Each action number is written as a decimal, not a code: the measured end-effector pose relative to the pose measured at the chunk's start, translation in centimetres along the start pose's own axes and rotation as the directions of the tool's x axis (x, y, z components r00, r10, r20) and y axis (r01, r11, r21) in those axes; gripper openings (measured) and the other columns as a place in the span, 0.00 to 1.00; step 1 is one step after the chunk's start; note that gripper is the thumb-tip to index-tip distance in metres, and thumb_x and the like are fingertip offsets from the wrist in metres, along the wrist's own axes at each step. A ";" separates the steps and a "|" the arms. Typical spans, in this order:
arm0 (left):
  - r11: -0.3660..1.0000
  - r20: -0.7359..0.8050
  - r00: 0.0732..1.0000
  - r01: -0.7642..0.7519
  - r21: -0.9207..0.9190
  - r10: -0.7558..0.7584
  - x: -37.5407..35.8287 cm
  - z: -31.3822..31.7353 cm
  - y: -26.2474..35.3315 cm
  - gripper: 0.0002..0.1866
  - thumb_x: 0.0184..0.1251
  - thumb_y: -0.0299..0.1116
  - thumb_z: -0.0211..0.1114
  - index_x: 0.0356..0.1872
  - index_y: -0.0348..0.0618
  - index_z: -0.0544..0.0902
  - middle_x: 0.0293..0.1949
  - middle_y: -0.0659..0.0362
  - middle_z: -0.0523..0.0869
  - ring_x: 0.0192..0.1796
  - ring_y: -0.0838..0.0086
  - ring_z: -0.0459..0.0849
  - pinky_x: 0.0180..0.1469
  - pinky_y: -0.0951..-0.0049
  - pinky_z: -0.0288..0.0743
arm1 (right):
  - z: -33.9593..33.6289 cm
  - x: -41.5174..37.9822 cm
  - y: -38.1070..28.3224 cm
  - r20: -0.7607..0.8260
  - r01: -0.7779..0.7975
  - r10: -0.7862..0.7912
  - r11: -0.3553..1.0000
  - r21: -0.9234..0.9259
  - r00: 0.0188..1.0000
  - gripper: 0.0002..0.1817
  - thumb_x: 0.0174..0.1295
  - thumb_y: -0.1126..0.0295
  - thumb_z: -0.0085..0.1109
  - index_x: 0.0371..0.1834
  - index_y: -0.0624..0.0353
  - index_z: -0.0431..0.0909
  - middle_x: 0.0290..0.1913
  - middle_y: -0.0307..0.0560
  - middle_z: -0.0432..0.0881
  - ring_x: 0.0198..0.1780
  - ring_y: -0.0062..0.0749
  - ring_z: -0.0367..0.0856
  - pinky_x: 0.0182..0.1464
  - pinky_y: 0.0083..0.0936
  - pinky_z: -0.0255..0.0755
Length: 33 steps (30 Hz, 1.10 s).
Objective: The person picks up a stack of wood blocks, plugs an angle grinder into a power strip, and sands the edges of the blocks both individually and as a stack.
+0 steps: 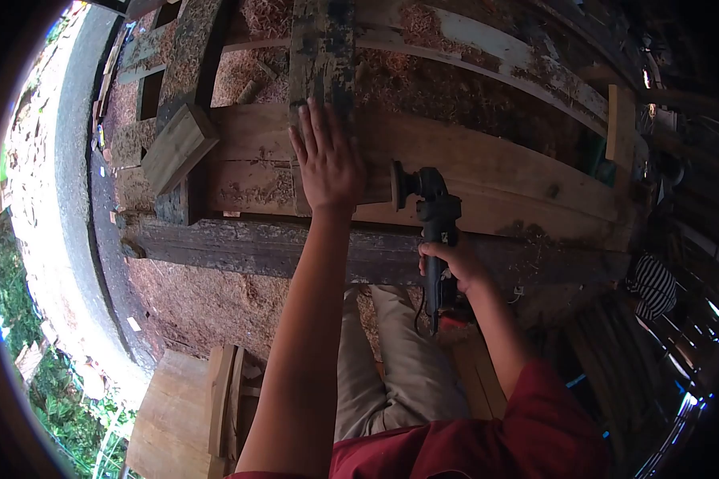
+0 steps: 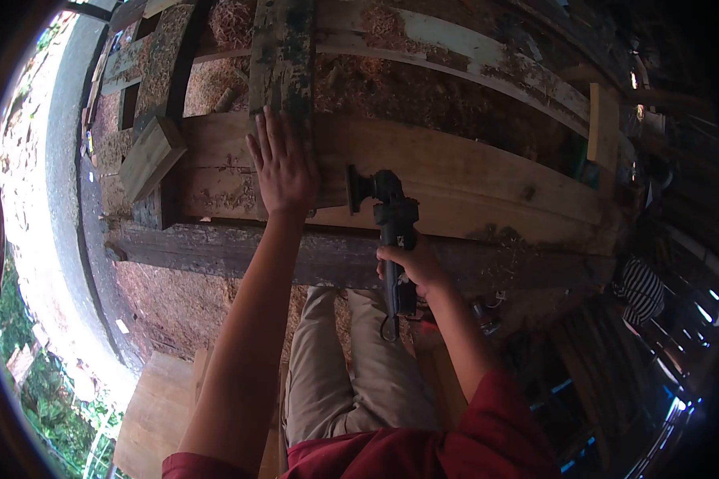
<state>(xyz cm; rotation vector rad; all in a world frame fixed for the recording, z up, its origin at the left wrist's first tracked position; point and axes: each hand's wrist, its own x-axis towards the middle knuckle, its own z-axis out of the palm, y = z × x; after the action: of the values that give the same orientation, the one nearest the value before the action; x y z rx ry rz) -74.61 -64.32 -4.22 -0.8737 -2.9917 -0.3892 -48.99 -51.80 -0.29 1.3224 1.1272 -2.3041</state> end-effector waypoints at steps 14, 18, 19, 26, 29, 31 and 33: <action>0.998 0.046 0.999 -0.013 -0.069 0.016 0.2 0.3 -0.2 0.36 0.88 0.47 0.46 0.88 0.37 0.61 0.90 0.47 0.58 0.92 0.54 0.53 0.92 0.47 0.44 | 0.1 1.2 -2.2 0.024 -0.004 0.006 0.997 -0.077 1.000 0.20 0.62 0.70 0.75 0.53 0.60 0.77 0.39 0.48 0.87 0.33 0.38 0.90 0.38 0.39 0.86; 0.995 0.046 0.999 -0.005 -0.100 0.009 0.2 0.1 -0.2 0.36 0.87 0.46 0.47 0.88 0.37 0.61 0.90 0.47 0.58 0.91 0.53 0.55 0.91 0.46 0.46 | 0.2 1.6 -3.1 0.019 0.004 -0.002 0.997 -0.077 1.000 0.21 0.62 0.70 0.75 0.55 0.60 0.77 0.39 0.48 0.87 0.33 0.37 0.90 0.39 0.39 0.87; 0.995 0.044 0.999 -0.005 -0.103 0.010 0.2 0.2 -0.2 0.36 0.87 0.45 0.47 0.88 0.37 0.62 0.90 0.47 0.59 0.91 0.53 0.55 0.91 0.46 0.47 | 0.3 1.7 -3.3 0.018 0.008 -0.006 0.997 -0.077 1.000 0.21 0.62 0.70 0.75 0.55 0.60 0.77 0.39 0.48 0.87 0.33 0.37 0.90 0.39 0.39 0.87; 0.992 0.033 0.999 0.001 -0.123 0.004 0.1 0.3 -0.3 0.36 0.85 0.45 0.49 0.87 0.38 0.63 0.90 0.48 0.59 0.91 0.54 0.57 0.91 0.45 0.48 | 0.9 2.3 -4.4 0.012 0.017 -0.016 0.997 -0.076 1.000 0.24 0.62 0.71 0.76 0.58 0.61 0.76 0.40 0.49 0.87 0.35 0.37 0.90 0.40 0.39 0.89; 0.992 0.031 1.000 0.003 -0.125 0.001 0.1 0.4 -0.3 0.36 0.85 0.44 0.49 0.87 0.38 0.63 0.90 0.48 0.59 0.91 0.54 0.57 0.91 0.45 0.47 | 0.9 2.2 -4.3 0.008 -0.001 0.001 0.997 -0.075 1.000 0.24 0.62 0.71 0.75 0.59 0.60 0.76 0.40 0.49 0.87 0.35 0.37 0.90 0.41 0.39 0.88; 0.992 0.031 1.000 0.003 -0.124 0.001 0.1 0.5 -0.4 0.36 0.85 0.44 0.49 0.87 0.38 0.63 0.90 0.48 0.59 0.91 0.54 0.57 0.91 0.45 0.47 | 0.6 2.1 -4.0 0.019 -0.011 0.013 0.997 -0.078 1.000 0.24 0.62 0.71 0.75 0.59 0.60 0.75 0.40 0.49 0.86 0.35 0.37 0.90 0.41 0.40 0.88; 0.992 0.034 0.999 0.005 -0.123 -0.001 0.1 0.6 -0.3 0.36 0.85 0.44 0.49 0.87 0.38 0.63 0.90 0.48 0.59 0.91 0.54 0.57 0.91 0.45 0.47 | 0.3 1.7 -3.5 0.019 -0.027 0.028 0.997 -0.072 0.999 0.24 0.62 0.71 0.75 0.59 0.60 0.75 0.40 0.48 0.86 0.35 0.38 0.90 0.41 0.40 0.88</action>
<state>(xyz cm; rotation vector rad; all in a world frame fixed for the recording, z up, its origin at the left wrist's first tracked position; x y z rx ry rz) -74.85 -64.40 -4.83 -0.8934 -3.0281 -0.5705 -52.08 -49.44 0.14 1.2779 1.1666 -2.2304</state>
